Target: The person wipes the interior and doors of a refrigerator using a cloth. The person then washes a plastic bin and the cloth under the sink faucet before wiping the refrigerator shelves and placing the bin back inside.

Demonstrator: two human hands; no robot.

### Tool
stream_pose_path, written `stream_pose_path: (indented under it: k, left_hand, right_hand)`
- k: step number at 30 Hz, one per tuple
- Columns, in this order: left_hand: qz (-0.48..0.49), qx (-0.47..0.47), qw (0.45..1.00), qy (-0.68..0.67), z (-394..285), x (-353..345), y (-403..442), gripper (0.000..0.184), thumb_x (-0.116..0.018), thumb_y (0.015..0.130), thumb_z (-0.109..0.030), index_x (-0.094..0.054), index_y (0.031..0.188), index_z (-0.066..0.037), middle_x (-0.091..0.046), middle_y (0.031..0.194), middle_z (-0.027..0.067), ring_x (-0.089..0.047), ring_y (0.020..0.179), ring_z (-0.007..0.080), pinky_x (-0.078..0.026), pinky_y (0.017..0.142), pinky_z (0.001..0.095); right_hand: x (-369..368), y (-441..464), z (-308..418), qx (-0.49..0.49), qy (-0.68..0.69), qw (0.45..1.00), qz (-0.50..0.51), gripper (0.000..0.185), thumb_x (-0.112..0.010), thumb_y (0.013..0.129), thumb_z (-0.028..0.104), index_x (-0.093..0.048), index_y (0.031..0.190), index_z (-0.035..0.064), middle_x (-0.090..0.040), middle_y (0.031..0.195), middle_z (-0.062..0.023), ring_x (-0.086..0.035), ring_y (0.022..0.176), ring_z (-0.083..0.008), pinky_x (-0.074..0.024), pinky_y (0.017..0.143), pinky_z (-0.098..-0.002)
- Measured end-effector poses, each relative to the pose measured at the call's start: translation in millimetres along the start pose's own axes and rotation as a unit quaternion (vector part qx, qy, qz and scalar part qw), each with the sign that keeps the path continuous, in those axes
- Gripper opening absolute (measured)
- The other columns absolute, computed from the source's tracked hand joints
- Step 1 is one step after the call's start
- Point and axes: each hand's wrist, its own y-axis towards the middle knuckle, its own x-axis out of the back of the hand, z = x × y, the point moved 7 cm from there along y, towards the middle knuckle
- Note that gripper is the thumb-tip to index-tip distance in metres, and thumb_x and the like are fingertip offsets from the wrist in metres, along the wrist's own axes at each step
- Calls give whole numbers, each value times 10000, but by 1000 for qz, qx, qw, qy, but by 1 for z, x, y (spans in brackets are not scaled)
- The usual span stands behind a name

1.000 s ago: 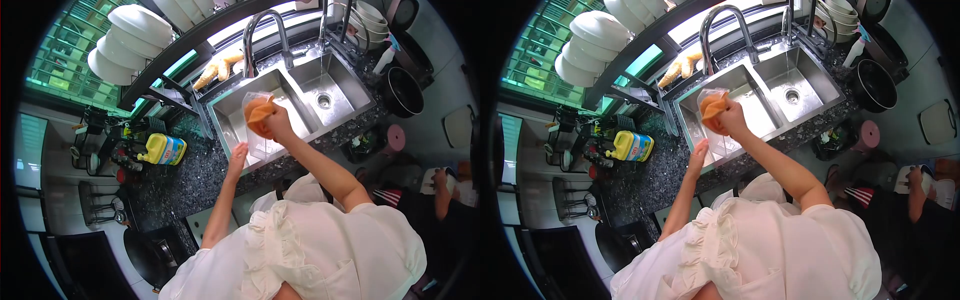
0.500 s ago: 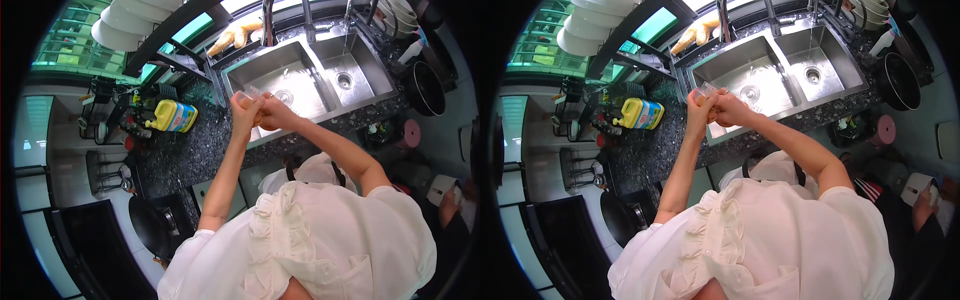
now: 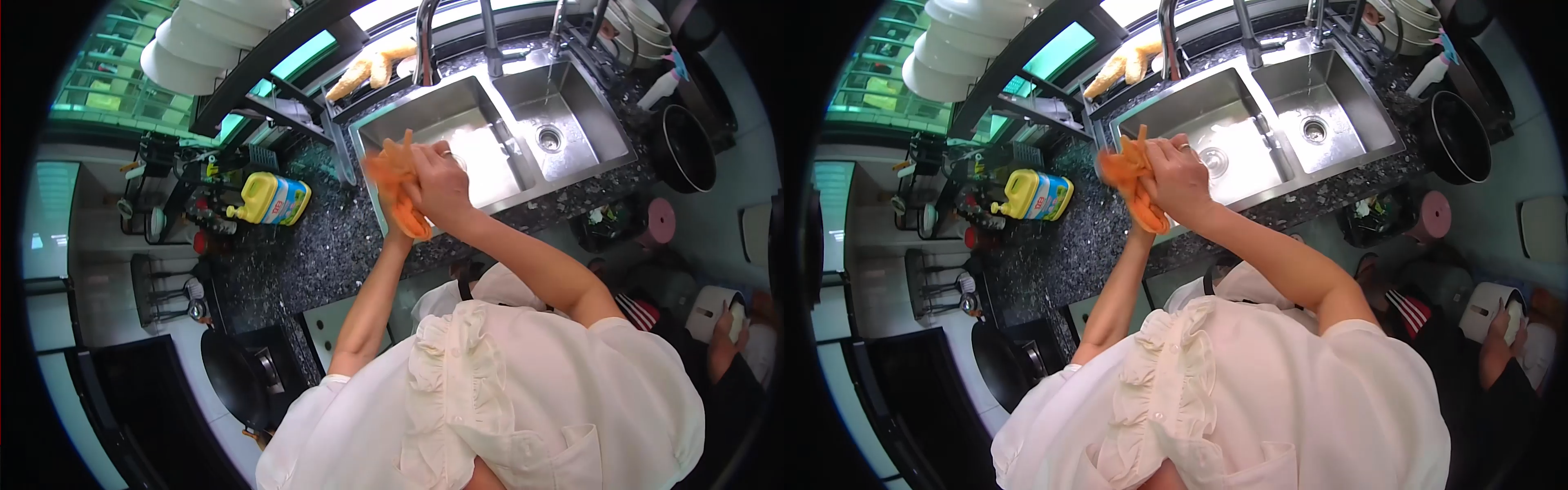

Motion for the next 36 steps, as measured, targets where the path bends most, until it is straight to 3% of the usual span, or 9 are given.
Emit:
stream_pose_path:
  k: [4,7,9,10,14,19,30,31,36]
  left_hand:
    - [22,-106,744,659,-18,-26,-8,401,-459,899,-19,-422,1298,-18,-551,1211,203,-556,1108,386,-446,923,435]
    - [-6,-63,778,625,-29,-37,-12,408,-442,857,47,-429,1262,-4,-544,1186,223,-532,1115,419,-430,931,459]
    - [-58,-165,776,605,-48,-36,-11,339,-401,899,9,-422,1236,25,-527,1185,246,-527,1136,405,-404,974,429]
    - [-66,-169,774,606,-54,-33,-8,339,-401,899,9,-422,1236,25,-527,1185,246,-527,1136,405,-404,974,429]
    - [-101,-173,787,583,-69,-22,-4,340,-416,873,30,-437,1212,7,-530,1160,245,-523,1105,431,-423,927,455]
    - [-18,-159,799,580,-41,-26,-8,433,-581,889,-144,-405,1260,-5,-544,1164,213,-564,1079,388,-457,883,403]
    - [-110,-154,885,424,-47,3,-23,356,-555,903,-69,-397,1220,-37,-508,1142,108,-544,1050,236,-420,933,314]
    - [-136,-168,818,534,-58,13,-22,346,-509,912,-31,-387,1235,-39,-498,1154,110,-553,1057,221,-477,892,331]
    - [-265,-50,942,199,-79,83,-35,436,-486,897,-16,-274,1277,6,-488,1168,200,-600,1085,366,-603,776,467]
  right_hand:
    - [-13,44,-32,-52,-95,994,17,394,-738,744,271,-604,1077,109,-634,833,-140,-625,866,-346,-509,742,-419]
    - [-23,72,-88,15,26,999,35,307,-676,783,259,-670,1024,70,-686,855,-164,-684,764,-297,-528,694,-419]
    - [-9,70,-134,-229,331,915,-4,312,-669,852,287,-676,998,12,-681,891,-63,-652,817,-160,-530,730,-322]
    - [-7,74,-148,54,192,979,-38,385,-581,911,383,-651,1061,35,-663,1021,-77,-649,870,-162,-535,742,-313]
    - [-91,2,-177,-364,721,543,230,539,-554,913,501,-489,1291,123,-581,1206,-105,-617,1038,-175,-545,783,-288]
    - [-52,-6,-53,-301,578,725,224,385,-675,859,187,-548,1179,15,-644,1080,-63,-653,944,-144,-550,747,-276]
    - [-34,-4,-39,-240,411,841,256,368,-665,878,286,-631,1079,-21,-657,972,-54,-621,855,-98,-511,741,-250]
    - [-29,-1,-51,-224,539,790,189,393,-676,872,313,-640,1083,-16,-662,975,-64,-634,866,-113,-517,740,-254]
    - [9,-4,-195,-306,707,629,103,454,-520,950,363,-513,1263,35,-610,1147,-96,-621,1028,-231,-531,900,-380]
